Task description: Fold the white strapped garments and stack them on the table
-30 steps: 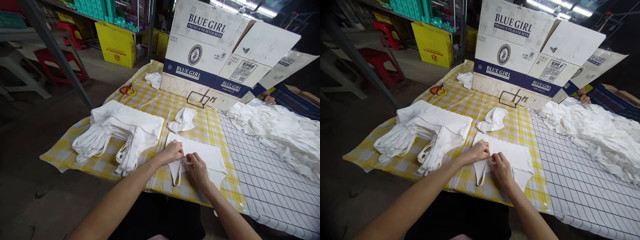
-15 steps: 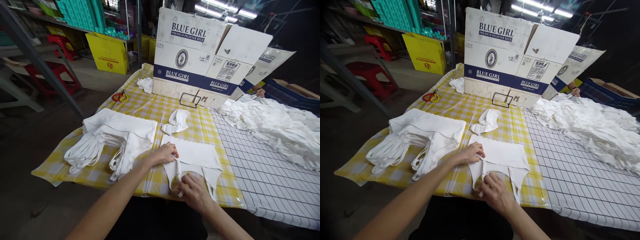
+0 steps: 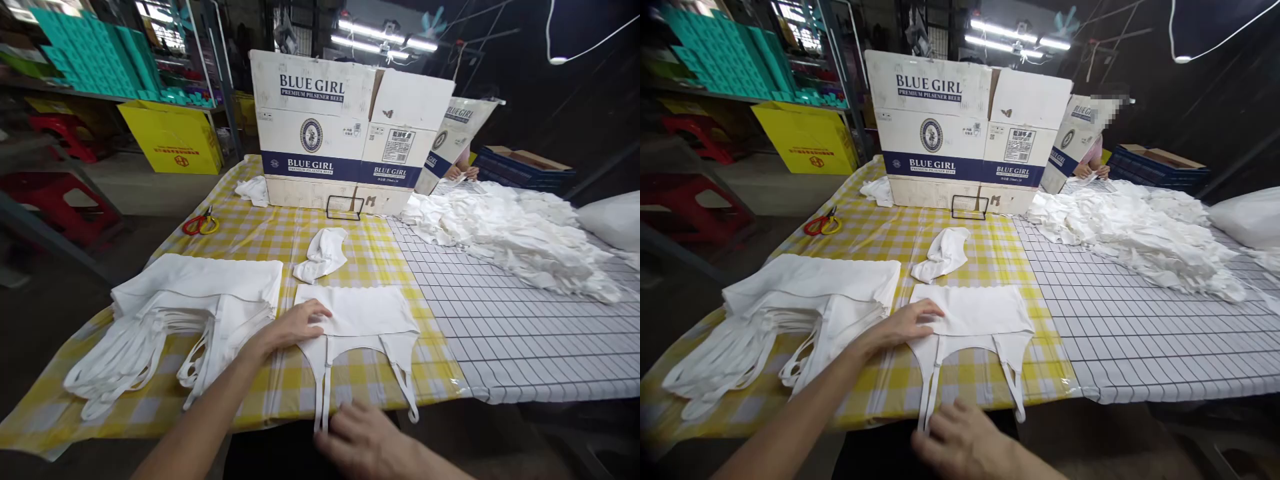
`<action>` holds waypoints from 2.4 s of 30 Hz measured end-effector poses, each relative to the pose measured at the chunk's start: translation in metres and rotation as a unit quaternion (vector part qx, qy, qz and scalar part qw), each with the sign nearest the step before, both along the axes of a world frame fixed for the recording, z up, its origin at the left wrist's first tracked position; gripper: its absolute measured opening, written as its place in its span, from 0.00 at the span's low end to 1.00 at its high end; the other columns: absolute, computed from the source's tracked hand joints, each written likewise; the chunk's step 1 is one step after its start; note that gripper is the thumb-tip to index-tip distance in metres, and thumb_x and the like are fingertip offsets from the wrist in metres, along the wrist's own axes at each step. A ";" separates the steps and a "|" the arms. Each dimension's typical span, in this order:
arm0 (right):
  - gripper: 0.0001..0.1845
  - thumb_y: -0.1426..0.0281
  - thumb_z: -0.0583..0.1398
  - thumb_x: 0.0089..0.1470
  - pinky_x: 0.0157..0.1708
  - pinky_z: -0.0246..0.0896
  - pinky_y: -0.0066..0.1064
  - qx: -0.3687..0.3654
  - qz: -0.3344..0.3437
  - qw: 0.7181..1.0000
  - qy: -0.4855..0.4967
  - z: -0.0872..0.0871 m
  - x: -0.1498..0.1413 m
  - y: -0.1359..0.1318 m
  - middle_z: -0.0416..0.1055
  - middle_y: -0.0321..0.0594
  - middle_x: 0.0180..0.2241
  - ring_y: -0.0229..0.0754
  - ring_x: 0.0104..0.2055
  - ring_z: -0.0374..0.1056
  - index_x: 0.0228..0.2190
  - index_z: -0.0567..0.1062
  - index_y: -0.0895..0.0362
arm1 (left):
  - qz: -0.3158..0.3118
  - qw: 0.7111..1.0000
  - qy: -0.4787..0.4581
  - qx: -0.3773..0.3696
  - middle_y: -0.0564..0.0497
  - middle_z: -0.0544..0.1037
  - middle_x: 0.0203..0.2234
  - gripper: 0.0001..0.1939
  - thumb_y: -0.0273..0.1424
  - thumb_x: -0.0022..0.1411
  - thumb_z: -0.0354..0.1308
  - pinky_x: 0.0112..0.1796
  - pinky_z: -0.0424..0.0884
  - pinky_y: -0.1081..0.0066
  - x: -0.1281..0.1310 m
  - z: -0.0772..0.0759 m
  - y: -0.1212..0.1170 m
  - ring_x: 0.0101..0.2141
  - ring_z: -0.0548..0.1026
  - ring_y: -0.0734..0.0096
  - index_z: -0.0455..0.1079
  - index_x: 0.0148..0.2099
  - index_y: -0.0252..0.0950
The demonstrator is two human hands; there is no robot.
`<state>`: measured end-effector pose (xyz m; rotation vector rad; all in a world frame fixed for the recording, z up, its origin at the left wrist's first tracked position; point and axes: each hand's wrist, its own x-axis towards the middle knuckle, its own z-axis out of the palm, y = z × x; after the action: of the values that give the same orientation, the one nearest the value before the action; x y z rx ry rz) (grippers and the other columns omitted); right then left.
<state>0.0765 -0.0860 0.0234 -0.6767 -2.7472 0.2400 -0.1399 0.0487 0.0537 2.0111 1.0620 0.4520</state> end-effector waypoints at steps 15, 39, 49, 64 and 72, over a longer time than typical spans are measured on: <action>0.10 0.63 0.60 0.43 0.20 0.53 0.25 -0.272 -0.608 0.742 0.074 0.001 0.141 0.185 0.70 0.38 0.23 0.38 0.23 0.66 0.24 0.67 0.56 | 0.306 0.897 0.319 0.021 0.37 0.75 0.35 0.14 0.37 0.52 0.57 0.34 0.65 0.66 0.004 -0.016 0.053 0.37 0.74 0.53 0.70 0.36 0.30; 0.16 0.66 0.66 0.38 0.34 0.67 0.32 -0.553 -0.349 0.661 0.367 0.066 0.136 0.153 0.72 0.44 0.29 0.42 0.32 0.69 0.29 0.70 0.60 | 0.338 0.936 -0.080 0.046 0.51 0.77 0.27 0.17 0.44 0.51 0.52 0.30 0.65 0.75 -0.003 0.006 0.032 0.29 0.73 0.67 0.67 0.35 0.36; 0.20 0.54 0.63 0.44 0.22 0.63 0.24 -0.478 -0.263 0.683 0.485 0.150 0.142 0.093 0.73 0.41 0.28 0.37 0.25 0.68 0.30 0.71 0.59 | 0.353 0.823 -0.441 -0.053 0.54 0.75 0.30 0.22 0.42 0.45 0.63 0.25 0.67 0.78 0.006 0.084 -0.022 0.26 0.71 0.72 0.67 0.42 0.38; 0.13 0.62 0.65 0.43 0.17 0.62 0.27 -0.389 -0.315 0.617 0.607 0.216 0.113 0.033 0.65 0.33 0.21 0.36 0.18 0.63 0.31 0.68 0.52 | 0.376 0.818 -0.423 0.105 0.56 0.70 0.23 0.12 0.40 0.53 0.59 0.27 0.61 0.78 0.009 0.128 -0.089 0.24 0.65 0.76 0.67 0.32 0.36; 0.13 0.61 0.66 0.40 0.13 0.56 0.27 -0.338 -0.318 0.653 0.599 0.225 0.105 0.028 0.61 0.34 0.21 0.36 0.17 0.61 0.26 0.69 0.51 | 0.415 0.780 -0.449 0.132 0.56 0.66 0.21 0.12 0.42 0.56 0.55 0.26 0.61 0.78 -0.006 0.135 -0.103 0.24 0.64 0.75 0.64 0.33 0.38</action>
<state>0.1815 -0.0575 0.2480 -1.0568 -0.9914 1.0841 -0.1455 -0.0544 0.1886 1.0983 1.1923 1.8853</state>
